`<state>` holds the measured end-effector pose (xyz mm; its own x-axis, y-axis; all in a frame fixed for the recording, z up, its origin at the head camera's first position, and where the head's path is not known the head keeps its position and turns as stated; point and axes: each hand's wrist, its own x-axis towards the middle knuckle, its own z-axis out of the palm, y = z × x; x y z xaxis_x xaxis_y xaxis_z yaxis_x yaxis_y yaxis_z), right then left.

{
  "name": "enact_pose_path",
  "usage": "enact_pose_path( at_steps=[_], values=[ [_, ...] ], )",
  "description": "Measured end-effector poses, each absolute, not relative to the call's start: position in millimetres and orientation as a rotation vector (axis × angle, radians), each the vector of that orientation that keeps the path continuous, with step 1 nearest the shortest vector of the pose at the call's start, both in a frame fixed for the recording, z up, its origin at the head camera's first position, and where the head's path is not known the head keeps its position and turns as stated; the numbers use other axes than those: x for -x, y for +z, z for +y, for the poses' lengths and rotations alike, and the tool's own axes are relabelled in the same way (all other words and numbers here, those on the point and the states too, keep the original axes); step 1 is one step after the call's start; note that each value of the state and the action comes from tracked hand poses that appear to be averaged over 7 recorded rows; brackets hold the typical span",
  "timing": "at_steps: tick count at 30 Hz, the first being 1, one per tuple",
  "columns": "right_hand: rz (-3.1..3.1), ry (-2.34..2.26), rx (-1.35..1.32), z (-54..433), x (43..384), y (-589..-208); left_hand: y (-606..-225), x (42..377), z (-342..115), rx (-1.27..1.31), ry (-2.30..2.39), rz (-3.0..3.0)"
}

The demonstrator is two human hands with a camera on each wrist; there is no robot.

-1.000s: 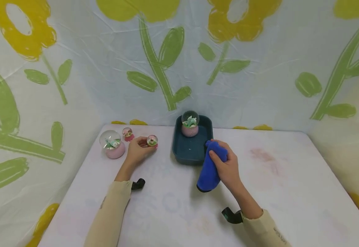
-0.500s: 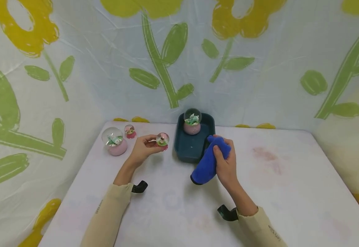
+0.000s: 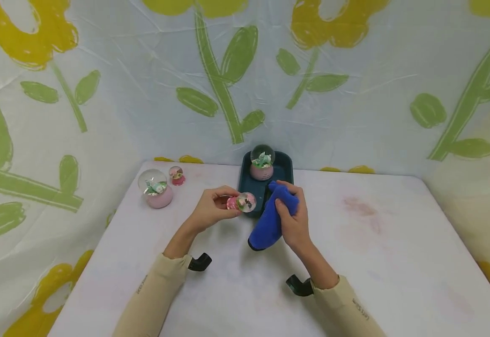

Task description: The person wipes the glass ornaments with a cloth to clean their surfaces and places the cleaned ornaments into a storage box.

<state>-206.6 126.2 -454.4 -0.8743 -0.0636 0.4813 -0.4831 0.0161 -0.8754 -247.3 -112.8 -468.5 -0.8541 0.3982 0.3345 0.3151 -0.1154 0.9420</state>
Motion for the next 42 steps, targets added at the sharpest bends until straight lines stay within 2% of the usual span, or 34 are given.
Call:
enact_pose_path(
  at_steps=[6, 15, 19, 23, 28, 37, 42],
  values=[
    [-2.053, 1.834, -0.607, 116, 198, -457, -458, 227, -97, -0.919, 2.063, 2.148],
    [-2.08, 1.561, -0.684, 102, 171, -430, -437, 197, -82, -0.878, 2.065, 2.195],
    [-2.035, 1.457, -0.694, 99, 167, -432, -435, 192, -78, -0.894, 2.088, 2.219],
    [-1.83, 1.413, -0.766, 94, 170, -448, -454, 188, -82, -0.843, 2.105, 2.232],
    [-1.616, 1.366, -0.805, 89, 171, -442, -466, 189, -82, -0.722, 2.133, 2.145],
    [-1.642, 1.72, -0.6, 111, 180, -448, -460, 202, -68, -0.8, 2.184, 1.95],
    [-1.785, 1.726, -0.687, 119, 188, -451, -458, 205, -65, -0.851, 2.198, 1.994]
  ],
)
